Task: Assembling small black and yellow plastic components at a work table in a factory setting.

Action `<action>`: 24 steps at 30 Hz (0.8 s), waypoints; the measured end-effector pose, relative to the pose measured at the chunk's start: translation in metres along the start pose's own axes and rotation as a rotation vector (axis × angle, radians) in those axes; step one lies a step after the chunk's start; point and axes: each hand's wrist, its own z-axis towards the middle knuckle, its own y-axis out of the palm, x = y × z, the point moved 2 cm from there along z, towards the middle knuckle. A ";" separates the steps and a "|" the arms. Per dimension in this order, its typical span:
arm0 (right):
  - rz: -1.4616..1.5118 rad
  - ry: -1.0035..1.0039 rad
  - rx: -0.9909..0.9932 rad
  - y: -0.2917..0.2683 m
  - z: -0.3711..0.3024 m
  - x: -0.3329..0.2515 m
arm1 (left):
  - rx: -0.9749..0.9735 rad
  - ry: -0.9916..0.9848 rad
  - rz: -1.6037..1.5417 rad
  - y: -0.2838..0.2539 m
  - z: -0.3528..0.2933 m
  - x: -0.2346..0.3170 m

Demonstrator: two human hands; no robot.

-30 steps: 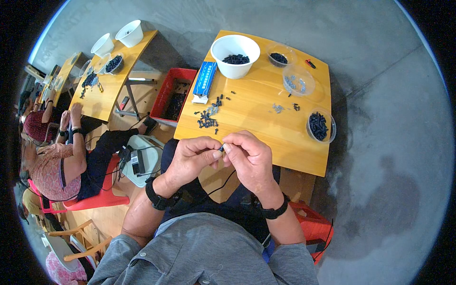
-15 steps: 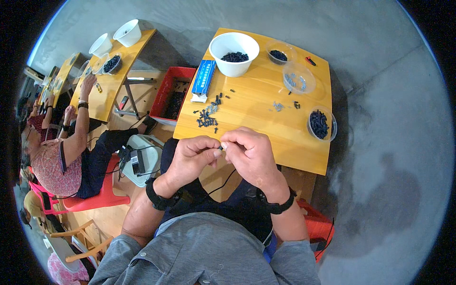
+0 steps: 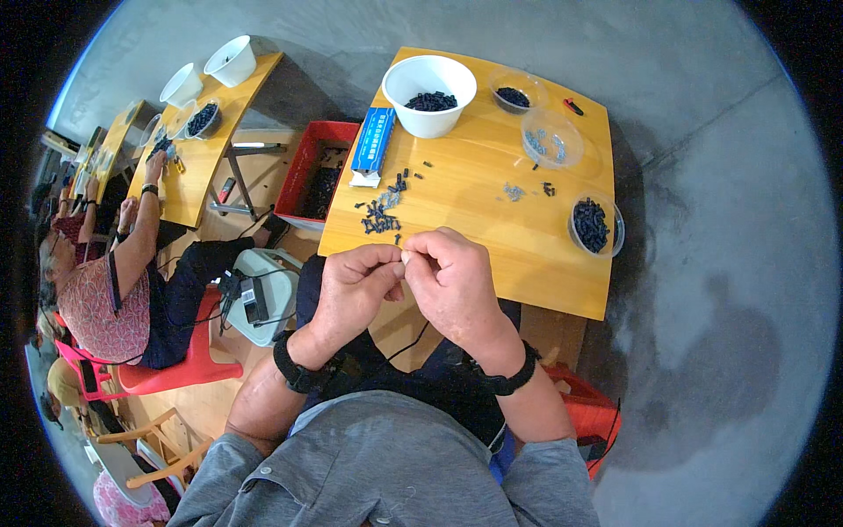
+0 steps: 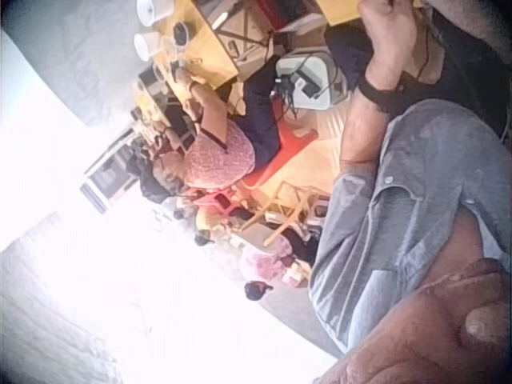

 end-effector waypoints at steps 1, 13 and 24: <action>0.063 0.026 0.010 0.000 -0.001 0.001 | -0.001 0.000 0.000 0.000 0.001 0.002; 0.507 0.360 -0.186 -0.017 0.009 0.010 | -0.134 -0.056 -0.135 -0.001 0.003 0.008; 0.498 0.368 -0.215 -0.018 0.002 0.009 | -0.217 -0.072 -0.093 0.000 -0.001 0.014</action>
